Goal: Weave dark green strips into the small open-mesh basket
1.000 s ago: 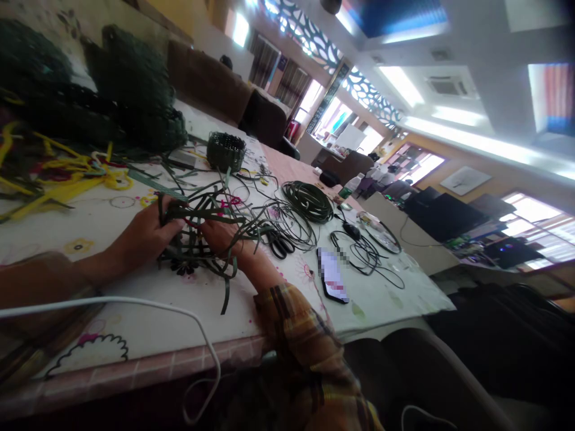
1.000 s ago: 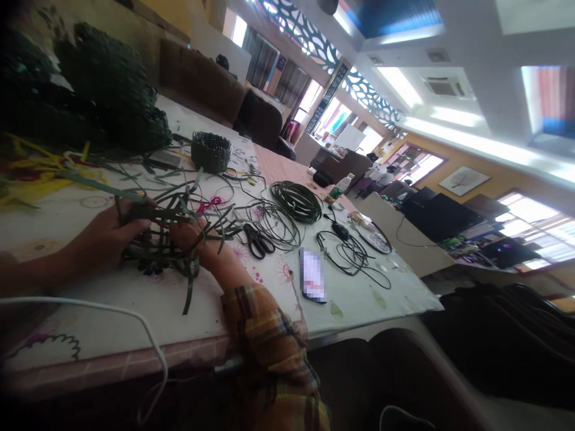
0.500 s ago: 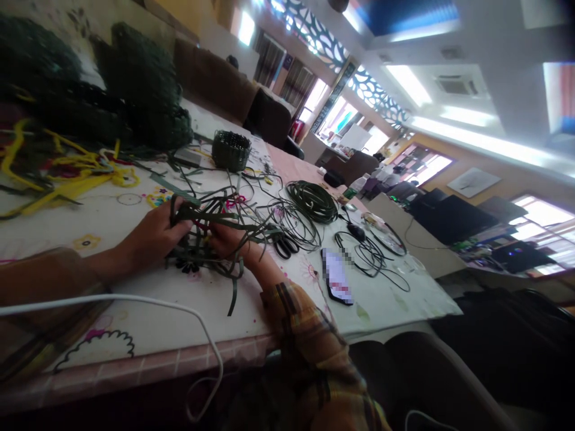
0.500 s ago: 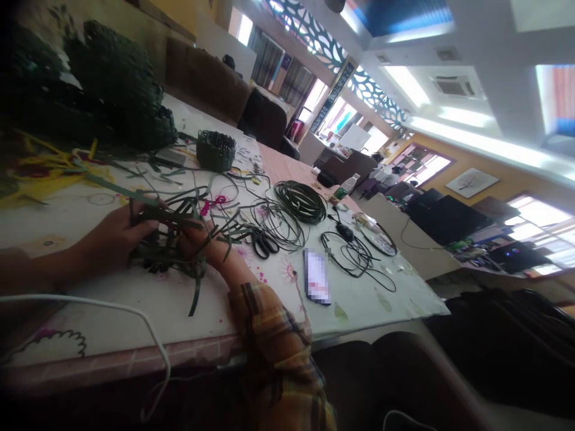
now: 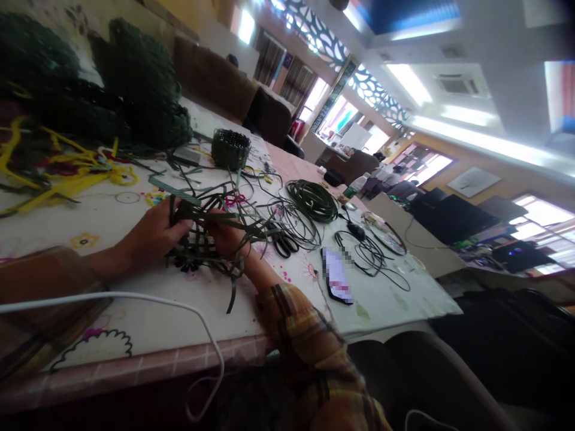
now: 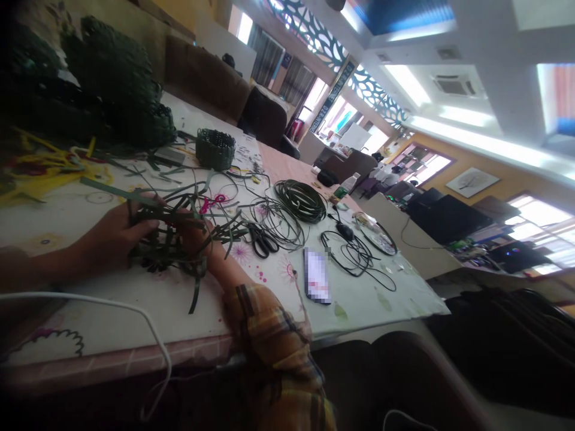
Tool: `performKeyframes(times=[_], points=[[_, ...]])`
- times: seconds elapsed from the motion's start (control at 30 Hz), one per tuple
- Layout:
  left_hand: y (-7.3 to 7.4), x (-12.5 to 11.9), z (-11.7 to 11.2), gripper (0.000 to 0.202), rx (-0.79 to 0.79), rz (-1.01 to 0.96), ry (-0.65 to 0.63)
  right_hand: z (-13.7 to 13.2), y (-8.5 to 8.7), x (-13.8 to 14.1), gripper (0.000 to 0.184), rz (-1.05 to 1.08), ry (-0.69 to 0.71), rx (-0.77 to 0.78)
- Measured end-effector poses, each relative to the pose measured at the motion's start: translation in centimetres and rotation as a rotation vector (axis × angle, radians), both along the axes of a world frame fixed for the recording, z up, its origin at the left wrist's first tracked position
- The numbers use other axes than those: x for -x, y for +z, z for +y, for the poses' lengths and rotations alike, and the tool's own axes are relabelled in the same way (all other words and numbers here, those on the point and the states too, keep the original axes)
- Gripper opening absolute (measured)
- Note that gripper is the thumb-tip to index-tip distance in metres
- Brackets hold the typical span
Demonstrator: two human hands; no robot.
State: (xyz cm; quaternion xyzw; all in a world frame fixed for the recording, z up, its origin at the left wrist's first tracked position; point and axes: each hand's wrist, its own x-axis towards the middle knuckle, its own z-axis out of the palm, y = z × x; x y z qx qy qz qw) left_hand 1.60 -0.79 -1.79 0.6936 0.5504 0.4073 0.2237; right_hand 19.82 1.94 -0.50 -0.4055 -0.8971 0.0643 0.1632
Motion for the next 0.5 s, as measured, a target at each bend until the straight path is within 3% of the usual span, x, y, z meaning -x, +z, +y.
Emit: performKeyframes(times=[0.13, 0.3, 0.5], points=[[0.1, -0.1, 0.0, 0.047, -0.003, -0.004, 0.011, -0.5, 0.9, -0.2, 0.031, -0.095, -0.024, 0.000], [0.6, 0.0, -0.2, 0.043, -0.002, 0.013, 0.021, -0.1, 0.0, -0.6, 0.021, -0.112, 0.048, -0.025], [0.3, 0.1, 0.1, 0.043, 0.015, -0.025, 0.044, 0.4, -0.6, -0.6, 0.024, -0.010, -0.154, -0.024]])
